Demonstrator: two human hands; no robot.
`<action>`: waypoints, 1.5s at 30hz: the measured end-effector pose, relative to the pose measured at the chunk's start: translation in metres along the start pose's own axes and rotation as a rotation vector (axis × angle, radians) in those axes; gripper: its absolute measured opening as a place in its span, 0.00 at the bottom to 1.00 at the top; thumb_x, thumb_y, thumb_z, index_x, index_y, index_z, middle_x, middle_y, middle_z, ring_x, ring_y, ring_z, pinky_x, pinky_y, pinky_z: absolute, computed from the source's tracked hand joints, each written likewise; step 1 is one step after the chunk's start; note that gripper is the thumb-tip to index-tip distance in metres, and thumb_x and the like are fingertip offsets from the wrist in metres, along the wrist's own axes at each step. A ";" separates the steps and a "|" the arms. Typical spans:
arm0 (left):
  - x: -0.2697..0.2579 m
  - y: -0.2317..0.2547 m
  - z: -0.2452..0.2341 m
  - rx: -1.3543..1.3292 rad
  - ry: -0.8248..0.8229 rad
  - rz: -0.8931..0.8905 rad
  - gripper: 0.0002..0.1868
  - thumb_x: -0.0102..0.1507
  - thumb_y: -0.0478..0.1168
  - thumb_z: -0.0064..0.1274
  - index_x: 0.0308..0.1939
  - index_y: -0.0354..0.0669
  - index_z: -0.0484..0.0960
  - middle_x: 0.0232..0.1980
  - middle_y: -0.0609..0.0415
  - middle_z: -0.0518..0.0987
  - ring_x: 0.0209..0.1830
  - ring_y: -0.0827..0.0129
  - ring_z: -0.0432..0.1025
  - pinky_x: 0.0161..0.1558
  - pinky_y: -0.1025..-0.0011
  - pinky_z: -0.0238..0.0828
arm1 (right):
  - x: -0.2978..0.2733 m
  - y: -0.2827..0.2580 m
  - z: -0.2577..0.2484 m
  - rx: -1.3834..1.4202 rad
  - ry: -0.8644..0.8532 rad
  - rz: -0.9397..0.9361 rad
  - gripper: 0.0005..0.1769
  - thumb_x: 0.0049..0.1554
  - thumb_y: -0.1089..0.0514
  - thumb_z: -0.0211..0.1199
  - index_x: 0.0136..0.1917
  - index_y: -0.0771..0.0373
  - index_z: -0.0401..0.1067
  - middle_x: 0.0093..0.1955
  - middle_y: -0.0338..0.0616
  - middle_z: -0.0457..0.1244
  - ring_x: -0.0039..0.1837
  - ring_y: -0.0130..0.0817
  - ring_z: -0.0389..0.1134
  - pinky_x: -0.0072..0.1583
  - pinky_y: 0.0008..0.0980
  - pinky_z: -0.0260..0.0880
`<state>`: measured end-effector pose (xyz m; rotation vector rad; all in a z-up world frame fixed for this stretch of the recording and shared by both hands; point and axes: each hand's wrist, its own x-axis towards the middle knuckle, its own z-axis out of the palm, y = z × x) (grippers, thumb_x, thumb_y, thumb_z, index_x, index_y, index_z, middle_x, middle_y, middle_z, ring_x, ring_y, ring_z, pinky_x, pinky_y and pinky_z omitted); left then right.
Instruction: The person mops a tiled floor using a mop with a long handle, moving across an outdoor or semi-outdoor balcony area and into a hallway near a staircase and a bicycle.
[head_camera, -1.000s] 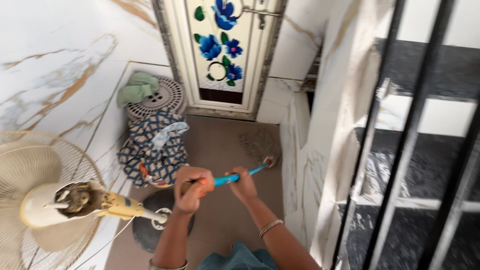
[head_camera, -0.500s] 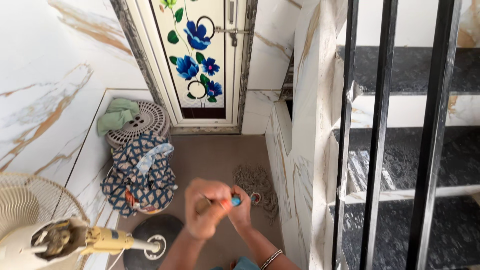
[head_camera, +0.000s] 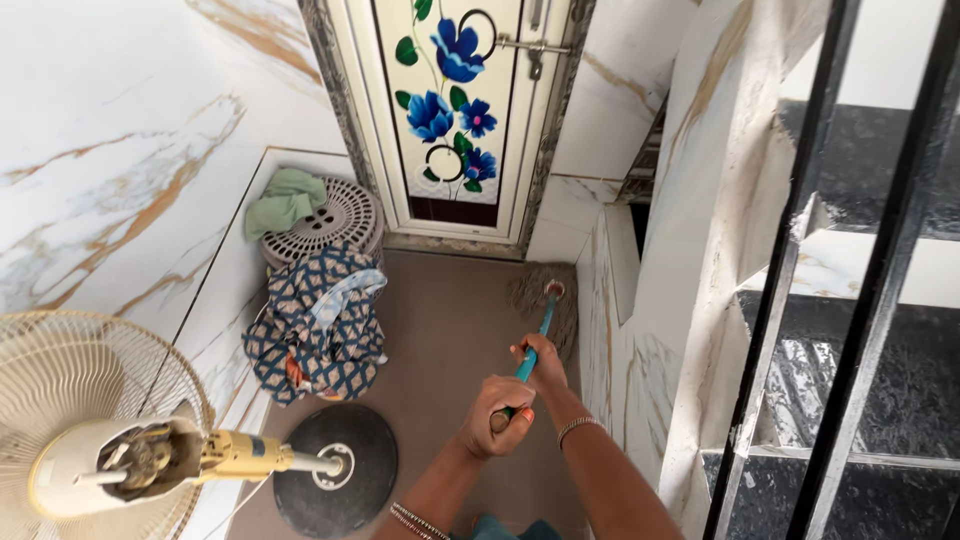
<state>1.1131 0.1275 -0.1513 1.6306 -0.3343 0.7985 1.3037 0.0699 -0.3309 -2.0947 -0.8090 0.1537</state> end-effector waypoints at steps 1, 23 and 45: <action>-0.006 0.000 -0.001 0.003 0.007 -0.007 0.12 0.50 0.32 0.46 0.19 0.38 0.57 0.17 0.54 0.58 0.17 0.69 0.51 0.24 0.66 0.46 | 0.000 0.002 0.002 0.005 -0.098 0.042 0.12 0.54 0.58 0.70 0.38 0.64 0.67 0.40 0.46 0.65 0.42 0.40 0.67 0.44 0.43 0.68; -0.100 0.268 -0.024 0.036 -0.050 -0.074 0.13 0.59 0.34 0.50 0.21 0.36 0.65 0.17 0.52 0.63 0.14 0.69 0.58 0.23 0.68 0.51 | -0.247 -0.192 -0.017 -0.014 0.021 0.019 0.24 0.55 0.44 0.68 0.32 0.67 0.68 0.37 0.51 0.66 0.41 0.52 0.68 0.42 0.48 0.66; -0.158 0.375 -0.026 -0.007 0.105 0.197 0.21 0.57 0.39 0.58 0.18 0.40 0.61 0.19 0.52 0.66 0.18 0.63 0.62 0.25 0.66 0.55 | -0.336 -0.217 0.036 0.443 0.011 -0.795 0.22 0.47 0.47 0.69 0.27 0.61 0.61 0.25 0.45 0.57 0.27 0.42 0.62 0.32 0.40 0.58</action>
